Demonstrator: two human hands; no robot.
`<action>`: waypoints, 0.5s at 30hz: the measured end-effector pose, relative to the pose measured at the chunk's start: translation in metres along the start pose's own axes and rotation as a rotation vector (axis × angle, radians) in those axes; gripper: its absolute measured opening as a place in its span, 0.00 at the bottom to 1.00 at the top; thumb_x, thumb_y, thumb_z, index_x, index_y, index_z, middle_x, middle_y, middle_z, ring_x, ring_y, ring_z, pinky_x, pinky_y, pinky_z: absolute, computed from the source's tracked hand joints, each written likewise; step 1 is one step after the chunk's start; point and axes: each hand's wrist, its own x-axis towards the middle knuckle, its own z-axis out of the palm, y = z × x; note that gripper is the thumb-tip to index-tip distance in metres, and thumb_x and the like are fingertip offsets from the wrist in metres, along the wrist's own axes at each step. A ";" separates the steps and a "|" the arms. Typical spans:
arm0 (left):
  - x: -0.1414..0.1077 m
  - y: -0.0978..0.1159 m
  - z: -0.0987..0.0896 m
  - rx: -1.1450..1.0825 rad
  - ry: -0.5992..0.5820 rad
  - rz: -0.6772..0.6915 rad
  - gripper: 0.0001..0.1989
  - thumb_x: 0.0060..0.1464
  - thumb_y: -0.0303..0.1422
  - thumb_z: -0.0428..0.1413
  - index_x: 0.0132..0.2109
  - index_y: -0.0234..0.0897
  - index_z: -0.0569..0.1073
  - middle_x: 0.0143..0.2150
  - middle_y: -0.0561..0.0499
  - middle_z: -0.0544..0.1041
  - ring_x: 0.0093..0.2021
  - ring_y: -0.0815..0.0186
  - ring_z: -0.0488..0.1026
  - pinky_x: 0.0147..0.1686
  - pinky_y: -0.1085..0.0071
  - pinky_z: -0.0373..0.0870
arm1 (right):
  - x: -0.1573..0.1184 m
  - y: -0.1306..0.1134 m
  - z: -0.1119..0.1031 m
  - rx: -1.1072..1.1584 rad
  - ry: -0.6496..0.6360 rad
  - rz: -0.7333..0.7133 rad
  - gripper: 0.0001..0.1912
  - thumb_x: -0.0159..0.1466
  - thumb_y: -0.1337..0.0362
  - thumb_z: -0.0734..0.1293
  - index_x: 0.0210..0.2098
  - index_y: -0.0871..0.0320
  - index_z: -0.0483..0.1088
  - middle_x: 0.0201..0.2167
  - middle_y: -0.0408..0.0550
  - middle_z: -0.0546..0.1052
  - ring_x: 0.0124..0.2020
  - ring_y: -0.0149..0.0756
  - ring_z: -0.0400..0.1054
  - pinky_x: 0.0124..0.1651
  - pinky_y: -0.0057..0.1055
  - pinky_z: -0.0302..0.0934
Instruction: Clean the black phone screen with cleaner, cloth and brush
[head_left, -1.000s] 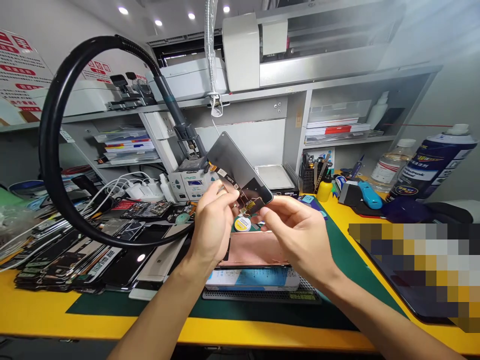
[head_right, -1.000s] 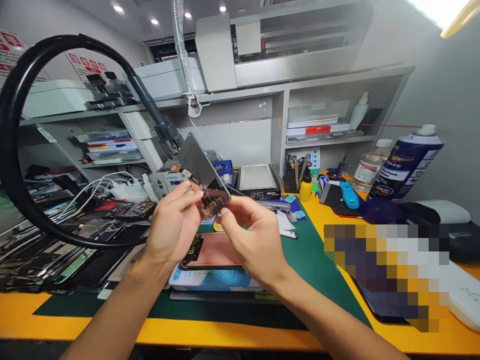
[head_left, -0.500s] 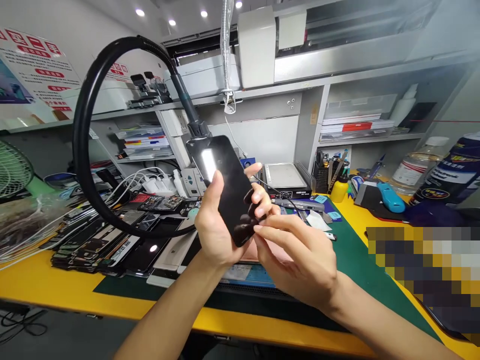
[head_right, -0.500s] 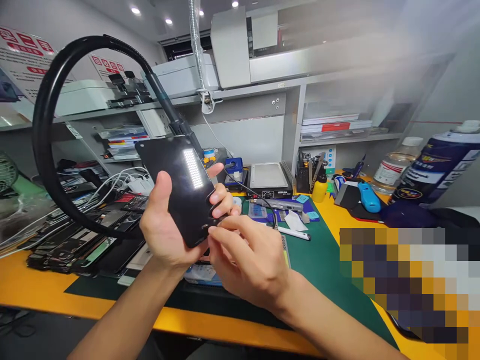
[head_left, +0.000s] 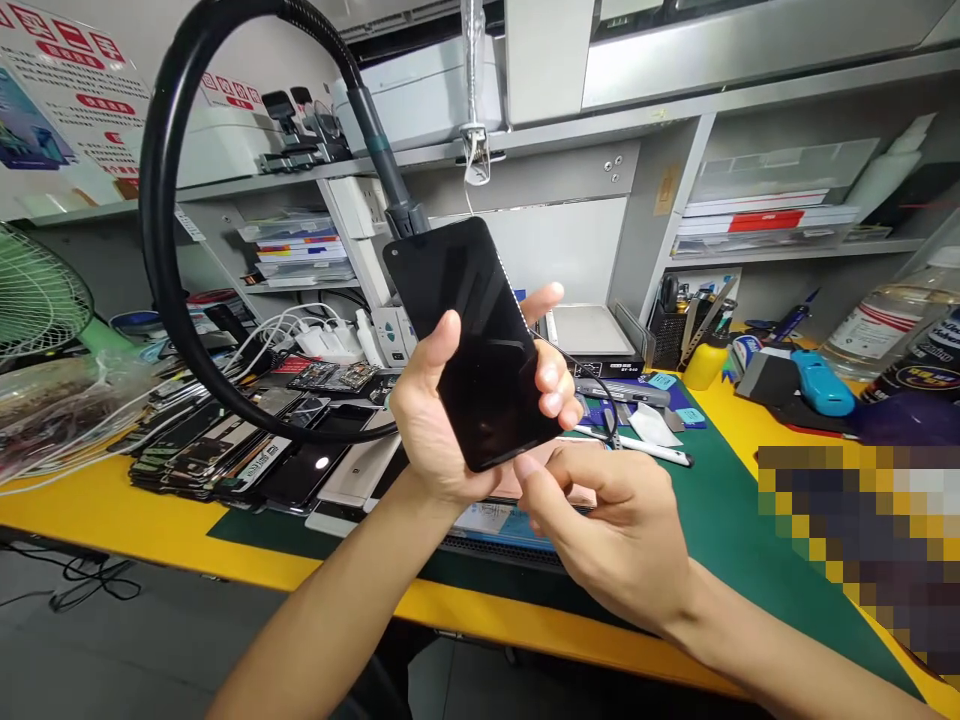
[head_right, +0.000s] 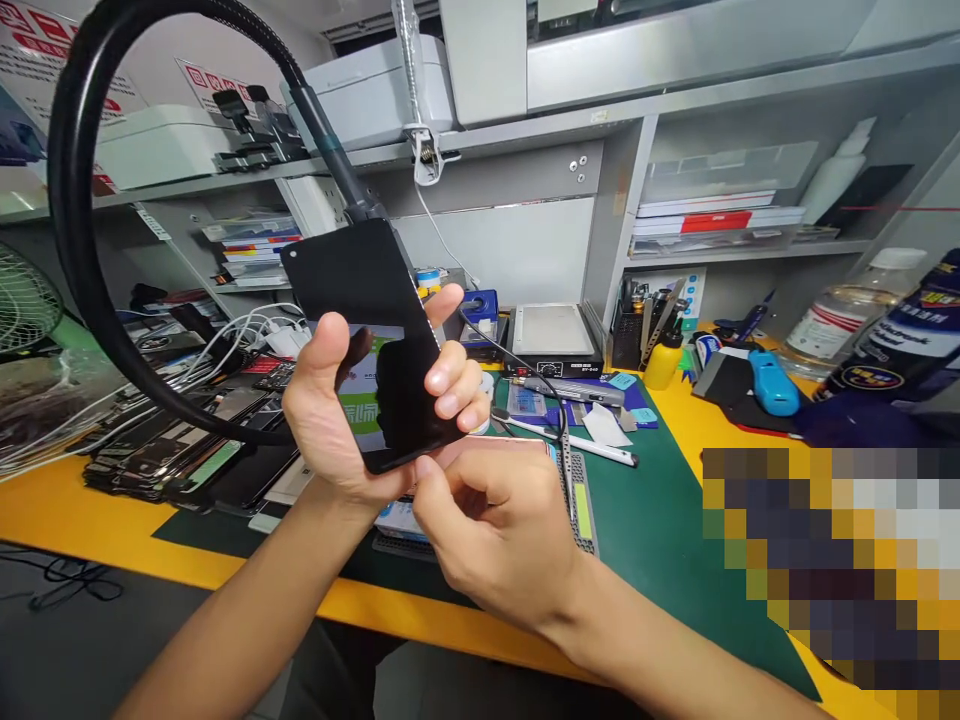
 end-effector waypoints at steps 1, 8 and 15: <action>0.000 0.000 0.000 0.022 0.015 0.001 0.31 0.58 0.59 0.47 0.54 0.43 0.77 0.29 0.49 0.65 0.27 0.63 0.63 0.31 0.63 0.68 | 0.000 0.000 0.000 0.006 -0.002 0.012 0.24 0.70 0.65 0.64 0.16 0.56 0.64 0.14 0.41 0.68 0.15 0.27 0.57 0.21 0.29 0.52; 0.000 -0.001 -0.005 0.068 0.027 -0.011 0.28 0.59 0.56 0.48 0.52 0.43 0.78 0.32 0.47 0.72 0.29 0.61 0.69 0.35 0.58 0.73 | 0.000 0.001 0.000 0.031 -0.053 0.103 0.24 0.70 0.64 0.62 0.17 0.57 0.69 0.15 0.42 0.71 0.16 0.27 0.58 0.22 0.29 0.52; -0.001 -0.002 -0.007 0.023 0.036 -0.020 0.26 0.62 0.52 0.47 0.51 0.41 0.79 0.35 0.46 0.77 0.31 0.60 0.75 0.38 0.55 0.77 | 0.000 0.000 -0.001 0.282 -0.160 0.352 0.23 0.70 0.58 0.62 0.20 0.58 0.71 0.18 0.46 0.74 0.22 0.33 0.69 0.25 0.28 0.60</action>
